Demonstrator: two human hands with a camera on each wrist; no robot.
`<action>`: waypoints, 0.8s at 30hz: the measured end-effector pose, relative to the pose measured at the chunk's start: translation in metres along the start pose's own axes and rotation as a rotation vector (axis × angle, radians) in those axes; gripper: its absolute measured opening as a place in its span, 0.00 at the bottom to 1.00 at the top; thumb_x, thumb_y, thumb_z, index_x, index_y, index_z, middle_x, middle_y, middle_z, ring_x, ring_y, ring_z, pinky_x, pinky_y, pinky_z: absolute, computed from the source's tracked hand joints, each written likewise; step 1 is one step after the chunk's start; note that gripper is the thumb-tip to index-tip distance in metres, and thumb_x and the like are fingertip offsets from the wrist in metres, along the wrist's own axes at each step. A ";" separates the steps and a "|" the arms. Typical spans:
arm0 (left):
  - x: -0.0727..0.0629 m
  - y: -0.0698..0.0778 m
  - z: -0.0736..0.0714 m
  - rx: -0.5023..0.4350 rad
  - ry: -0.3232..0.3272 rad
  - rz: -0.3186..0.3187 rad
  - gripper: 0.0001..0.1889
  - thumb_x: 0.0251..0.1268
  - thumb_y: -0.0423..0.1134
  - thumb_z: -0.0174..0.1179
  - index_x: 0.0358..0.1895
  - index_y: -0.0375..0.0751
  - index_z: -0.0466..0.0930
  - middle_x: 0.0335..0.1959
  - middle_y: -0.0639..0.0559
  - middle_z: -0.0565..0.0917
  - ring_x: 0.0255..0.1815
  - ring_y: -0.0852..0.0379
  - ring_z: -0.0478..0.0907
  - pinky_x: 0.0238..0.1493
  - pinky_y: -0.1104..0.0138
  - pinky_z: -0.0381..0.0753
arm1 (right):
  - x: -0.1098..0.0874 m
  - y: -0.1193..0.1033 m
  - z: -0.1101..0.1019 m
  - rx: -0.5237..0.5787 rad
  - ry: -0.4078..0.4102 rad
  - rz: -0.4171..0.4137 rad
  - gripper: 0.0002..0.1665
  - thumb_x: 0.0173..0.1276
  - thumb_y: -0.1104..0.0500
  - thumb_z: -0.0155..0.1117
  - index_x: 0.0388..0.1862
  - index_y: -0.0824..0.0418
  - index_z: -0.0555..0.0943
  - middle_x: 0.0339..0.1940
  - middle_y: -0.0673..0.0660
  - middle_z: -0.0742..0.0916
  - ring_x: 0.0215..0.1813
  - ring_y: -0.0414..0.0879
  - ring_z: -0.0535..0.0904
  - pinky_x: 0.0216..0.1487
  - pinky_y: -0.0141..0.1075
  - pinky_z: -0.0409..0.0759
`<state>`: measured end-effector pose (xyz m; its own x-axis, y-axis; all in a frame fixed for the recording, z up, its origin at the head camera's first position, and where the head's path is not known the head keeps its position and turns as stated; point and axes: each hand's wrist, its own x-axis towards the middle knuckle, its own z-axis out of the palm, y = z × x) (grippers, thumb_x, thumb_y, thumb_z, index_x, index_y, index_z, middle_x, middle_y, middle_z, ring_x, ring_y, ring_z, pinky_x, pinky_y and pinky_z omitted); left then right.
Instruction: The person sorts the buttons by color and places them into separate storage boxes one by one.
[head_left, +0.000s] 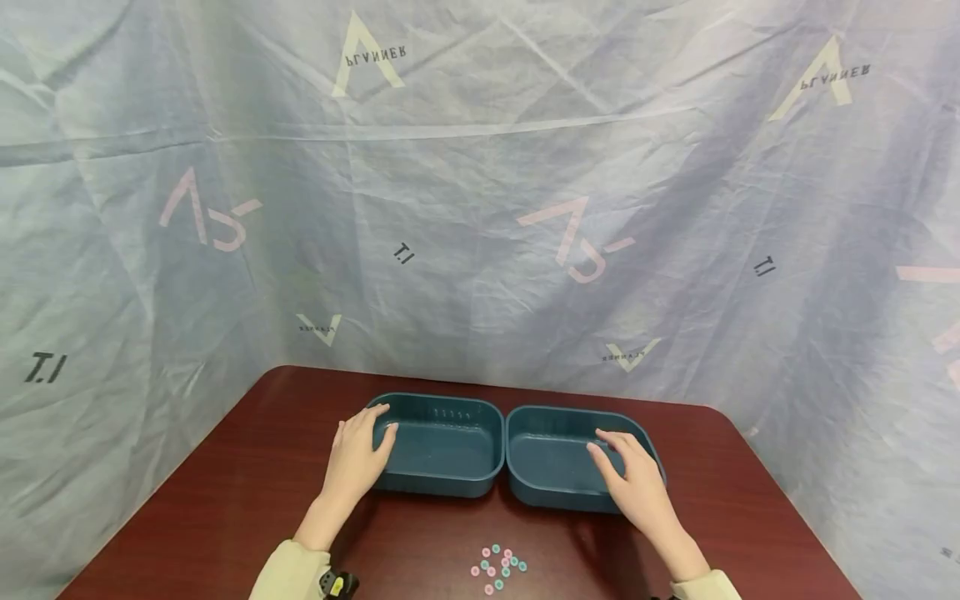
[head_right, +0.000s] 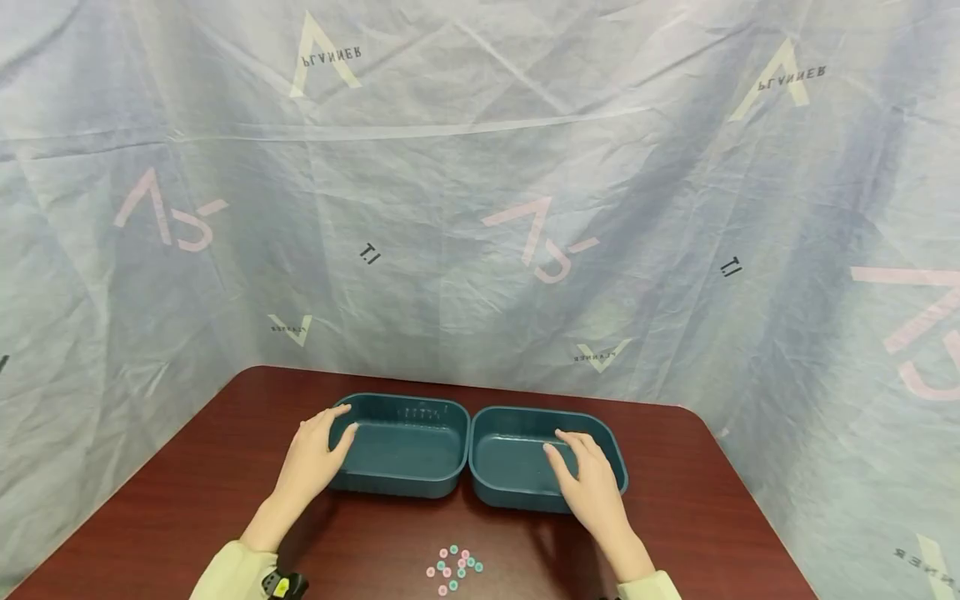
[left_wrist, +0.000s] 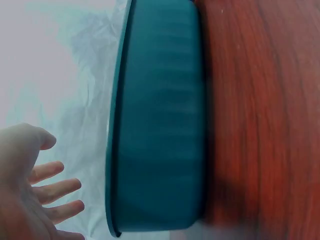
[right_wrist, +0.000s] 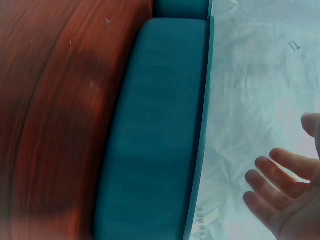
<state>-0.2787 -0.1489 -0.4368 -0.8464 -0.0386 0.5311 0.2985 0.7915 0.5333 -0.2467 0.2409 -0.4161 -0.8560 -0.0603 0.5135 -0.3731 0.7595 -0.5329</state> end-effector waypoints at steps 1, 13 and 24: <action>0.000 -0.002 0.000 -0.008 -0.001 -0.006 0.21 0.66 0.43 0.57 0.60 0.39 0.73 0.58 0.39 0.76 0.63 0.39 0.68 0.64 0.37 0.54 | 0.000 -0.001 0.001 0.005 0.025 -0.011 0.21 0.69 0.51 0.59 0.56 0.60 0.78 0.50 0.56 0.82 0.52 0.49 0.77 0.48 0.48 0.78; 0.007 -0.021 0.001 -0.150 -0.040 -0.162 0.22 0.69 0.43 0.53 0.62 0.37 0.70 0.63 0.37 0.70 0.63 0.37 0.65 0.58 0.43 0.67 | -0.003 -0.012 0.014 0.071 0.142 -0.105 0.07 0.65 0.62 0.62 0.40 0.55 0.84 0.28 0.42 0.80 0.30 0.31 0.72 0.30 0.28 0.74; 0.008 -0.040 0.007 -0.224 -0.005 -0.211 0.22 0.69 0.39 0.52 0.63 0.33 0.67 0.65 0.33 0.66 0.65 0.34 0.62 0.61 0.42 0.64 | -0.008 -0.018 0.023 0.134 0.073 -0.109 0.09 0.61 0.64 0.66 0.39 0.52 0.84 0.28 0.42 0.81 0.30 0.31 0.74 0.31 0.29 0.77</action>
<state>-0.3008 -0.1768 -0.4583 -0.9021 -0.1846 0.3900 0.2048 0.6122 0.7637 -0.2409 0.2130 -0.4263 -0.7814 -0.0870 0.6180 -0.5109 0.6579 -0.5533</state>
